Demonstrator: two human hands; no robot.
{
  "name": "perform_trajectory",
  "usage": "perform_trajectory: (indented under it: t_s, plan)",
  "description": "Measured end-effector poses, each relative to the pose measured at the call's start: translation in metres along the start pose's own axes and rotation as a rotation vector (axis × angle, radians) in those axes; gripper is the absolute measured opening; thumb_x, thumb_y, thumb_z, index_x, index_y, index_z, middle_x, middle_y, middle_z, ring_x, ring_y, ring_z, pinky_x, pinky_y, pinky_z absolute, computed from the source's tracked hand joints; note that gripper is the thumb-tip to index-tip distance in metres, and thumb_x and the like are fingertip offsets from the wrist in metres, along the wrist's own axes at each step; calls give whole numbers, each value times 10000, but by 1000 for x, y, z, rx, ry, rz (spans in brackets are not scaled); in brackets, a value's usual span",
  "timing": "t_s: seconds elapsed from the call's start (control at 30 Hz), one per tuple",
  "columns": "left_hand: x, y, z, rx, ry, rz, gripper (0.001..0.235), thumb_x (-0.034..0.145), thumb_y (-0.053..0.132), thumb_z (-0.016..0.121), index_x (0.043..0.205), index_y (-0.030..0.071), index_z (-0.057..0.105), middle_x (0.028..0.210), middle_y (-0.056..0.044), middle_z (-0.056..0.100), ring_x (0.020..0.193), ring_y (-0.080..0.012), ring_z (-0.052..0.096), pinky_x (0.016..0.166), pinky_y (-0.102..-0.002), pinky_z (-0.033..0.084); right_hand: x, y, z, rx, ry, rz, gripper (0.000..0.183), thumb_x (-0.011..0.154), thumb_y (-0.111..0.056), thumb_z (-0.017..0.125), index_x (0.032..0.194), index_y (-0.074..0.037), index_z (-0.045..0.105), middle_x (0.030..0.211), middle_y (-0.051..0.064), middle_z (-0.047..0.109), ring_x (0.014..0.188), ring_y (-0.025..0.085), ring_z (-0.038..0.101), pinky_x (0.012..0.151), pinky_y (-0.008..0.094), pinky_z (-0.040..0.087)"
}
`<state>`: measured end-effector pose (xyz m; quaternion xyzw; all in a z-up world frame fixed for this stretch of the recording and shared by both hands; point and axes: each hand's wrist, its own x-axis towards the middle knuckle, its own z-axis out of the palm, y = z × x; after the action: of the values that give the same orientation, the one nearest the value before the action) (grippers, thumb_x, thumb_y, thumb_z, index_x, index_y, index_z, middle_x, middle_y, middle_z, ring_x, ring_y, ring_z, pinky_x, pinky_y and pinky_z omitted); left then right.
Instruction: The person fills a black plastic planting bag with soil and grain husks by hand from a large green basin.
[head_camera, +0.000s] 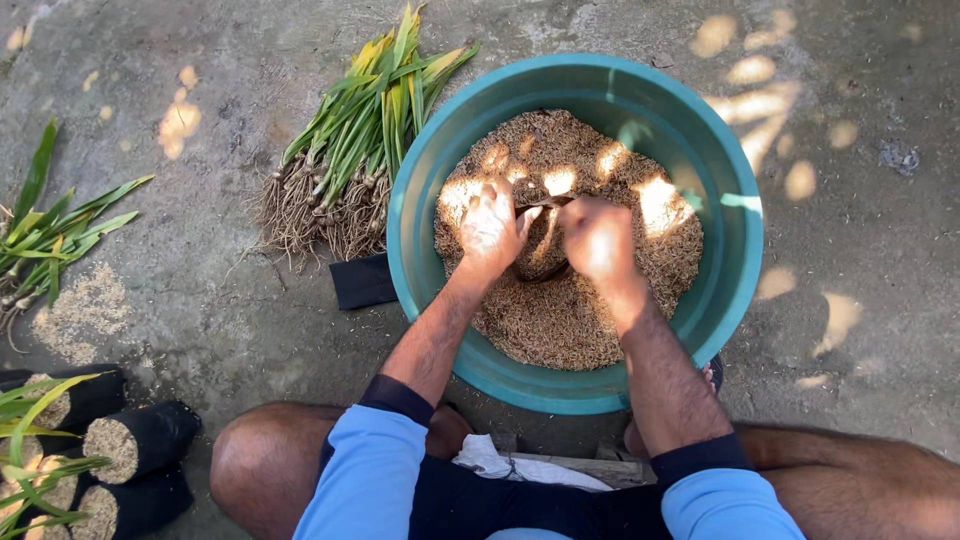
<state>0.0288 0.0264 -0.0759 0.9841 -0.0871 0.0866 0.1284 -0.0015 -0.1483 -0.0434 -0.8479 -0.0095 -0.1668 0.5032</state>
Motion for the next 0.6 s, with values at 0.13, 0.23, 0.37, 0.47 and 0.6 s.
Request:
perform_trajectory:
  t_s: [0.13, 0.23, 0.37, 0.47, 0.6]
  plan:
    - [-5, -26, 66, 202, -28, 15, 437, 980, 516, 563, 1104, 99, 603, 860, -91, 650, 826, -323, 747, 650, -475, 641, -8, -26, 30, -696, -876, 210, 306, 979, -164, 567, 1228, -11, 658, 1138, 229, 736, 1141, 384, 694, 996, 486, 582]
    - [-4, -28, 65, 24, 65, 101, 290, 993, 361, 557, 979, 93, 668, 739, -118, 660, 771, -343, 748, 662, -464, 631, 1, -3, 63, -879, -1041, 144, 479, 945, -129, 514, 1395, 29, 562, 1391, 269, 601, 1291, 419, 601, 1035, 545, 551]
    - [8, -23, 45, -388, -203, -145, 171, 980, 293, 586, 958, 165, 697, 840, -130, 739, 926, -341, 758, 812, -439, 631, -2, -5, 68, -813, -1001, 148, 351, 942, -88, 451, 1204, 3, 665, 1229, 228, 599, 1126, 406, 640, 886, 551, 575]
    - [16, -21, 9, -507, -179, -185, 183, 951, 295, 660, 1025, 133, 704, 873, -165, 729, 925, -362, 752, 816, -473, 625, -11, -24, 52, -710, -954, 86, 333, 952, -28, 420, 938, 30, 748, 799, 211, 717, 811, 382, 758, 695, 486, 633]
    - [8, -18, -4, -675, -168, -256, 309, 908, 296, 772, 1125, 84, 714, 921, -218, 714, 923, -394, 742, 822, -523, 615, -6, -50, 6, -891, -833, 91, 399, 1069, -42, 362, 1149, 103, 725, 935, 270, 740, 926, 368, 777, 840, 464, 640]
